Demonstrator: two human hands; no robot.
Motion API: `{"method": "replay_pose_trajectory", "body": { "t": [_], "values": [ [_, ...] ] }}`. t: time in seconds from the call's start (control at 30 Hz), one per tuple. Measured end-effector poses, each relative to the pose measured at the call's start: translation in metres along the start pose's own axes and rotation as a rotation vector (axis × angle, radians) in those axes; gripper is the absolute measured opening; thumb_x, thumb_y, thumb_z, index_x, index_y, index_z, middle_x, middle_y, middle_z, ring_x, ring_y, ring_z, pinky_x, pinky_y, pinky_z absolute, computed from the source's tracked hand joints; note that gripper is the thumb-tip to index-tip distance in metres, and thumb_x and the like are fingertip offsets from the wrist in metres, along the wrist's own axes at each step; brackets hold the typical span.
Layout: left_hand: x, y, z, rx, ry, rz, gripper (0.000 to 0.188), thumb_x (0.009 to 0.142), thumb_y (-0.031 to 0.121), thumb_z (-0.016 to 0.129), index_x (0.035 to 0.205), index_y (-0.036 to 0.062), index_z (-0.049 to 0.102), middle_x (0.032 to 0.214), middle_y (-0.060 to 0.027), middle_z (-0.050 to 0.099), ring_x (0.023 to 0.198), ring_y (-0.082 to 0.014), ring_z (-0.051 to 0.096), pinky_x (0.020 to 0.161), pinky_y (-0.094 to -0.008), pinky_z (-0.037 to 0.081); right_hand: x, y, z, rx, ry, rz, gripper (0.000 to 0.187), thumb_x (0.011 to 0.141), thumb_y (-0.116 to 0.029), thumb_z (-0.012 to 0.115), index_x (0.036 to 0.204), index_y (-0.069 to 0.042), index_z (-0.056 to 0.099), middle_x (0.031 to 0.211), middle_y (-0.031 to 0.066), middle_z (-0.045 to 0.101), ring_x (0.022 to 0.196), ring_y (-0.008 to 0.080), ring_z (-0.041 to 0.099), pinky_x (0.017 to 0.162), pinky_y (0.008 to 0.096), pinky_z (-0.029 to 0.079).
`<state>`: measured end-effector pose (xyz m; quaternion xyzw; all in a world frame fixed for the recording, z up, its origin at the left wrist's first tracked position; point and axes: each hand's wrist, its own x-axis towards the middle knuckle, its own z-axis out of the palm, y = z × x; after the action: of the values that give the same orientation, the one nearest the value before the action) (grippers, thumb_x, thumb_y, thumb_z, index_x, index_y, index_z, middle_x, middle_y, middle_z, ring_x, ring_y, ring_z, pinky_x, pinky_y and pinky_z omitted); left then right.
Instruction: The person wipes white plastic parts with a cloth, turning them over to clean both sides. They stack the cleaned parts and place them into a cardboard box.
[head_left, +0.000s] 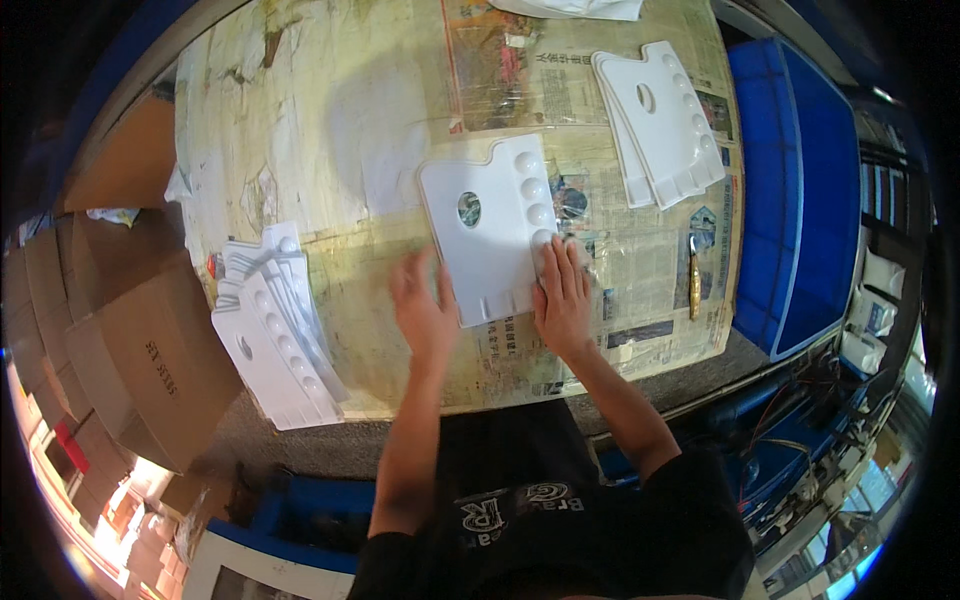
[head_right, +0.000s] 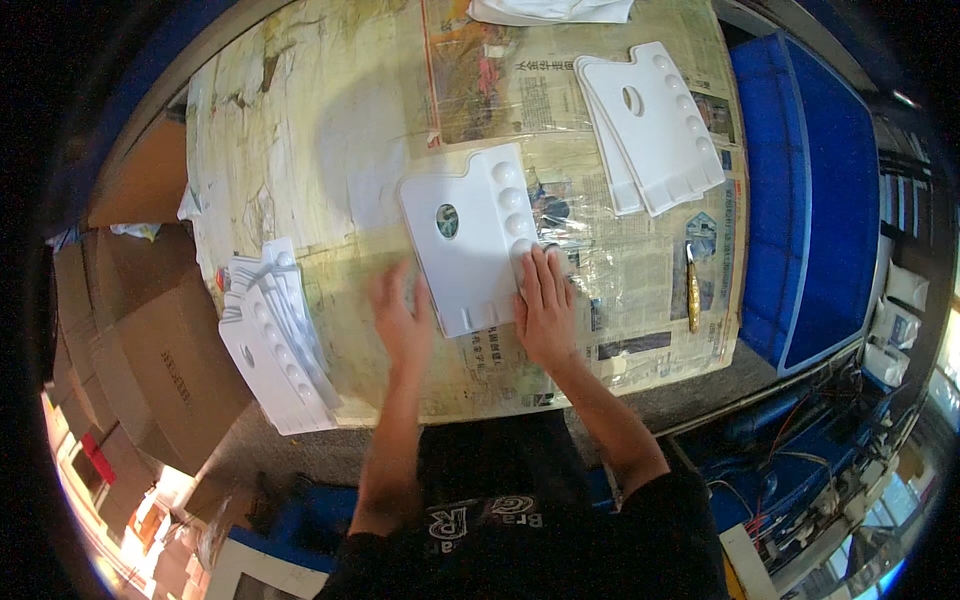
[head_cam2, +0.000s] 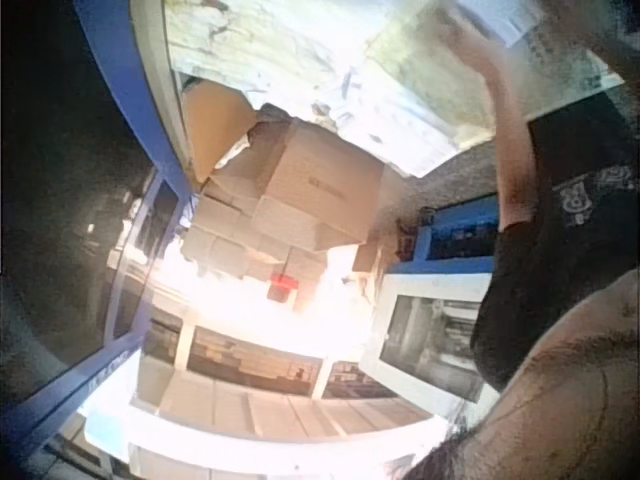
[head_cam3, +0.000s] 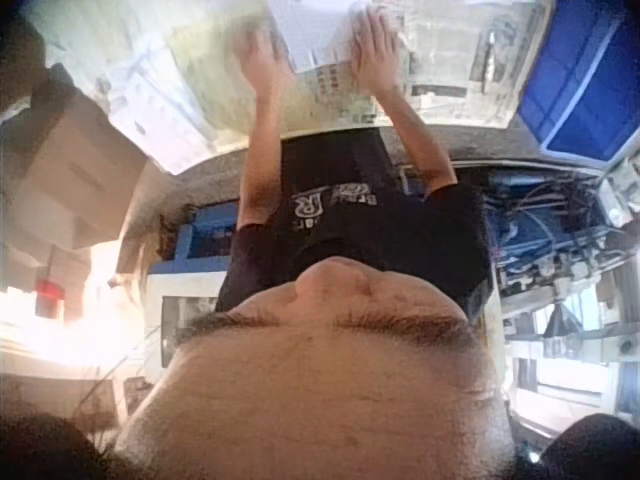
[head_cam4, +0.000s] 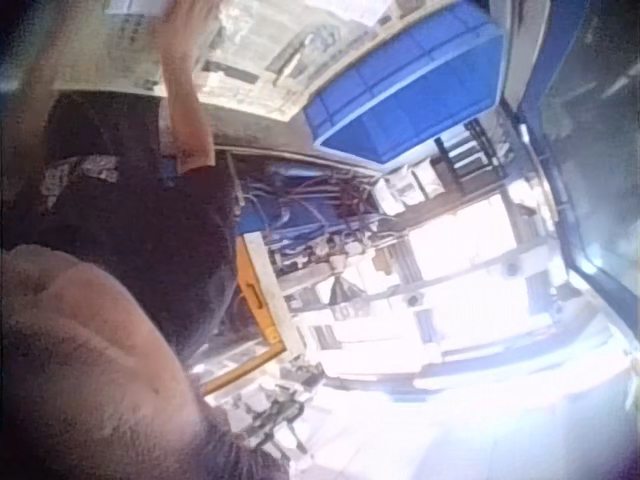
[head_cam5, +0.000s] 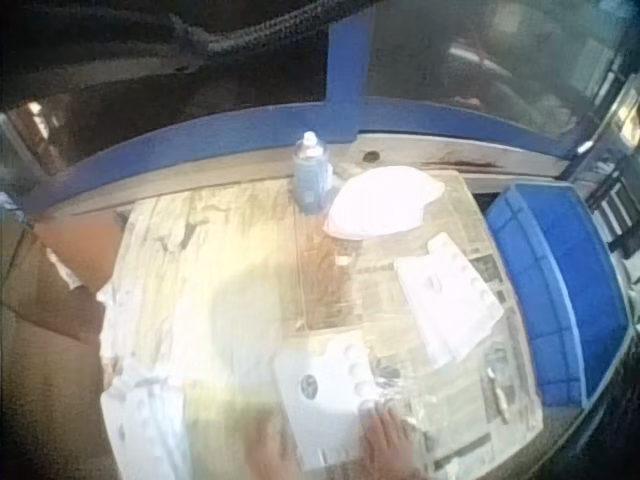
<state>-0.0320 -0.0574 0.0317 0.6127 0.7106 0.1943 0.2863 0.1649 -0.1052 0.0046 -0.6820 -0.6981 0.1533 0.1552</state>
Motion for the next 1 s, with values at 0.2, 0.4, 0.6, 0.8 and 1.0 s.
{"method": "replay_pose_trajectory", "body": {
  "t": [0.2,0.4,0.6,0.8,1.0],
  "values": [
    [0.067,0.019,0.017,0.314,0.013,-0.012,0.060,0.080,0.044,0.075,0.106,-0.0058,0.054,0.099,-0.0180,0.059,0.098,-0.0317,0.057,0.082,-0.0415,0.046,-0.022,0.007,0.014,-0.011,0.048,0.004,0.050,0.098,-0.017,0.045,0.145,-0.003,0.037,0.149,0.0162,0.040,0.139,0.0350,0.035,0.104,0.0491,0.034],
    [0.070,0.027,0.005,-0.567,-0.364,-0.386,0.049,0.085,0.044,0.072,0.102,-0.0020,0.064,0.089,-0.0072,0.066,0.078,-0.0149,0.060,0.071,-0.0299,0.047,-0.013,0.008,0.008,0.134,0.071,0.060,0.047,0.099,-0.015,0.042,0.143,-0.001,0.039,0.147,0.0174,0.042,0.139,0.0362,0.035,0.107,0.0489,0.031],
    [0.039,0.025,0.027,-0.953,-0.084,-0.426,0.039,0.092,0.032,0.067,0.109,-0.0029,0.064,0.094,-0.0036,0.065,0.082,-0.0092,0.056,0.071,-0.0263,0.046,0.004,-0.082,0.014,0.366,0.153,0.067,0.046,0.092,-0.005,0.049,0.136,0.010,0.043,0.138,0.0257,0.049,0.128,0.0430,0.046,0.103,0.0484,0.038],
    [0.030,-0.013,0.007,-1.138,0.030,-0.577,0.036,0.093,0.021,0.065,0.119,-0.0035,0.058,0.109,-0.0063,0.063,0.096,-0.0134,0.059,0.083,-0.0288,0.048,-0.018,-0.063,0.022,0.441,-0.047,-0.272,0.039,0.095,-0.008,0.050,0.134,-0.007,0.053,0.141,0.0107,0.050,0.134,0.0313,0.043,0.105,0.0440,0.038],
    [0.009,-0.046,-0.026,-1.413,-0.092,-0.702,0.046,0.094,0.026,0.062,0.129,-0.0015,0.049,0.118,-0.0090,0.062,0.105,-0.0188,0.061,0.090,-0.0320,0.049,0.021,0.000,-0.016,0.625,0.331,0.415,0.034,0.103,-0.014,0.040,0.132,-0.002,0.051,0.126,0.0155,0.059,0.110,0.0265,0.059,0.092,0.0355,0.048]
  ]
}}
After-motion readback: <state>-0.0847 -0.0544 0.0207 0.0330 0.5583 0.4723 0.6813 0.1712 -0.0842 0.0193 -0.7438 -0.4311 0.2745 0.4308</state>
